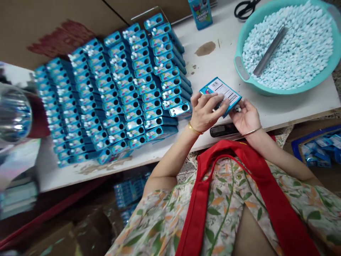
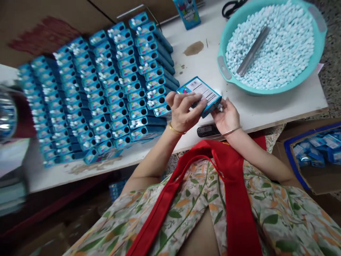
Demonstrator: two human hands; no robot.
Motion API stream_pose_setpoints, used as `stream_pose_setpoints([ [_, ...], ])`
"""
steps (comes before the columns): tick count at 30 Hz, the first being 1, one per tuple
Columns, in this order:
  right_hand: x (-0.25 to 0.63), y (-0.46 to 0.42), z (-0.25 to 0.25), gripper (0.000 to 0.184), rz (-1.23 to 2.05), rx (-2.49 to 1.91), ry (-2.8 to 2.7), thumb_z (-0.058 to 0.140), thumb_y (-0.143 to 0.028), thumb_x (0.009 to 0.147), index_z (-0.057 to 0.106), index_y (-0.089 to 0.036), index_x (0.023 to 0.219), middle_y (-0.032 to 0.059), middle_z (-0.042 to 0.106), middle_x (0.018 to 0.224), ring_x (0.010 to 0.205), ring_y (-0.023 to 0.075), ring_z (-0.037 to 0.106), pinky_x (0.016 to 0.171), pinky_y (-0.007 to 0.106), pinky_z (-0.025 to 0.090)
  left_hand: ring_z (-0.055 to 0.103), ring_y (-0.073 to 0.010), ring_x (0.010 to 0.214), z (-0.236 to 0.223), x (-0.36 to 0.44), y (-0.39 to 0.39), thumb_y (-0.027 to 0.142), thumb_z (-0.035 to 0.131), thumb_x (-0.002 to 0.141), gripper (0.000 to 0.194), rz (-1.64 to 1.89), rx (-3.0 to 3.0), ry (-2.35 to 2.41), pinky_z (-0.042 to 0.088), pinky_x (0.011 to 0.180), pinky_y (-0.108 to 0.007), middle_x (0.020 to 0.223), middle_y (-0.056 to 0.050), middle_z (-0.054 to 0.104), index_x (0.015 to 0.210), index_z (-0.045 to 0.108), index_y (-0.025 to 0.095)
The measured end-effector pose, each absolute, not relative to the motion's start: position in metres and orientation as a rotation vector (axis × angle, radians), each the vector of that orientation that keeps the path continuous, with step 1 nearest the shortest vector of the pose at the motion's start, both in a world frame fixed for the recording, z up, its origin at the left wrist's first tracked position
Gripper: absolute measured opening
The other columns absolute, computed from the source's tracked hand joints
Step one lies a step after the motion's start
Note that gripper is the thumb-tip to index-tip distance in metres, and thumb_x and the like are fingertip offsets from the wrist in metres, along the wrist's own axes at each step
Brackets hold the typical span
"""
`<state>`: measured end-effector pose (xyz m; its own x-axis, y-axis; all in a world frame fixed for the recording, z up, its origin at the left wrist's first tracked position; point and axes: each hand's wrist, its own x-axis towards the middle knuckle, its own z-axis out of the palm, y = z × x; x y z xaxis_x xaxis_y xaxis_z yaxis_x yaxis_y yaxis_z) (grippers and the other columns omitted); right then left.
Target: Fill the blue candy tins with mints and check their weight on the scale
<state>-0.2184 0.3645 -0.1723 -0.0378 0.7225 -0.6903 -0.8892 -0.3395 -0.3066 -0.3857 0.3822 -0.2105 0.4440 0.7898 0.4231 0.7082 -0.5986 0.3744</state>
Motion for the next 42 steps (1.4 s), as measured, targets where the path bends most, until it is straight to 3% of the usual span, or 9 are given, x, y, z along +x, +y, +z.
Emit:
stream_pose_setpoints([
  [4, -0.225, 0.367, -0.171, 0.026, 1.717, -0.923, 0.281, 0.042, -0.018, 0.1, 0.061, -0.017, 0.082, 0.0004, 0.069, 0.075, 0.072, 0.0096, 0.065, 0.08, 0.022, 0.061, 0.065, -0.024, 0.112, -0.221, -0.392, 0.373, 0.042, 0.053, 0.097, 0.02, 0.905, 2.539, 1.405, 0.032, 0.107, -0.049, 0.11, -0.003, 0.073, 0.11, 0.067, 0.033],
  [9, -0.227, 0.365, -0.181, 0.016, 1.737, -0.922, 0.242, 0.052, -0.017, 0.094, 0.063, -0.018, 0.083, 0.0006, 0.07, 0.08, 0.079, 0.0113, 0.067, 0.086, 0.025, 0.062, 0.066, -0.0236, 0.11, -0.236, -0.395, 0.365, 0.035, 0.058, 0.096, 0.016, 1.005, 2.524, 1.391, 0.027, 0.108, -0.049, 0.113, -0.001, 0.073, 0.107, 0.068, 0.039],
  [14, -0.223, 0.367, -0.185, 0.014, 1.74, -0.933, 0.184, 0.056, -0.014, 0.092, 0.066, -0.017, 0.083, 0.0006, 0.071, 0.085, 0.083, 0.0107, 0.068, 0.09, 0.025, 0.061, 0.065, -0.0255, 0.112, -0.248, -0.397, 0.361, 0.037, 0.06, 0.094, 0.016, 1.042, 2.504, 1.482, 0.029, 0.107, -0.05, 0.112, -0.003, 0.073, 0.107, 0.069, 0.035],
  [20, -0.218, 0.363, -0.192, 0.015, 1.713, -0.951, 0.146, 0.056, -0.011, 0.092, 0.066, -0.016, 0.081, 0.0007, 0.072, 0.086, 0.091, 0.0109, 0.069, 0.098, 0.026, 0.058, 0.065, -0.026, 0.103, -0.248, -0.391, 0.364, 0.05, 0.056, 0.092, 0.03, 1.11, 2.457, 1.532, 0.041, 0.096, -0.049, 0.109, -0.007, 0.07, 0.112, 0.063, 0.028],
  [26, -0.188, 0.351, -0.199, 0.011, 1.751, -0.987, 0.042, 0.055, -0.019, 0.094, 0.065, -0.018, 0.09, 0.0029, 0.074, 0.09, 0.094, 0.0127, 0.072, 0.097, 0.029, 0.06, 0.066, -0.0207, 0.097, -0.255, -0.387, 0.384, 0.066, 0.059, 0.088, 0.05, 1.228, 2.059, 1.395, 0.054, 0.084, -0.038, 0.103, -0.002, 0.065, 0.118, 0.054, 0.027],
  [31, -0.162, 0.34, -0.199, 0.015, 1.782, -1.015, -0.033, 0.051, -0.025, 0.097, 0.064, -0.019, 0.095, 0.0031, 0.075, 0.093, 0.098, 0.0133, 0.072, 0.092, 0.029, 0.062, 0.066, -0.0235, 0.107, -0.273, -0.393, 0.391, 0.07, 0.061, 0.085, 0.057, 1.197, 1.989, 1.271, 0.056, 0.09, -0.043, 0.11, -0.002, 0.063, 0.124, 0.052, 0.029],
  [36, -0.154, 0.331, -0.2, 0.014, 1.83, -1.04, -0.055, 0.051, -0.025, 0.097, 0.064, -0.021, 0.097, 0.0023, 0.075, 0.093, 0.101, 0.0136, 0.072, 0.091, 0.029, 0.062, 0.06, -0.0269, 0.124, -0.257, -0.402, 0.383, 0.068, 0.067, 0.082, 0.073, 1.192, 1.987, 1.137, 0.051, 0.105, -0.047, 0.133, -0.005, 0.058, 0.139, 0.039, 0.033],
  [38, -0.153, 0.329, -0.199, 0.019, 1.832, -1.064, -0.04, 0.045, -0.023, 0.099, 0.064, -0.021, 0.097, 0.0016, 0.075, 0.092, 0.102, 0.0128, 0.071, 0.088, 0.027, 0.063, 0.059, -0.0251, 0.126, -0.247, -0.408, 0.38, 0.068, 0.063, 0.085, 0.073, 1.198, 1.927, 1.155, 0.05, 0.106, -0.044, 0.135, -0.005, 0.059, 0.142, 0.034, 0.033],
  [42, -0.152, 0.328, -0.195, 0.033, 1.792, -1.123, -0.023, 0.033, -0.021, 0.103, 0.065, -0.019, 0.094, 0.0028, 0.074, 0.096, 0.104, 0.0104, 0.071, 0.088, 0.022, 0.061, 0.059, -0.02, 0.122, -0.238, -0.42, 0.375, 0.07, 0.04, 0.092, 0.061, 1.15, 1.777, 1.28, 0.051, 0.101, -0.036, 0.131, -0.001, 0.062, 0.14, 0.031, 0.034],
])
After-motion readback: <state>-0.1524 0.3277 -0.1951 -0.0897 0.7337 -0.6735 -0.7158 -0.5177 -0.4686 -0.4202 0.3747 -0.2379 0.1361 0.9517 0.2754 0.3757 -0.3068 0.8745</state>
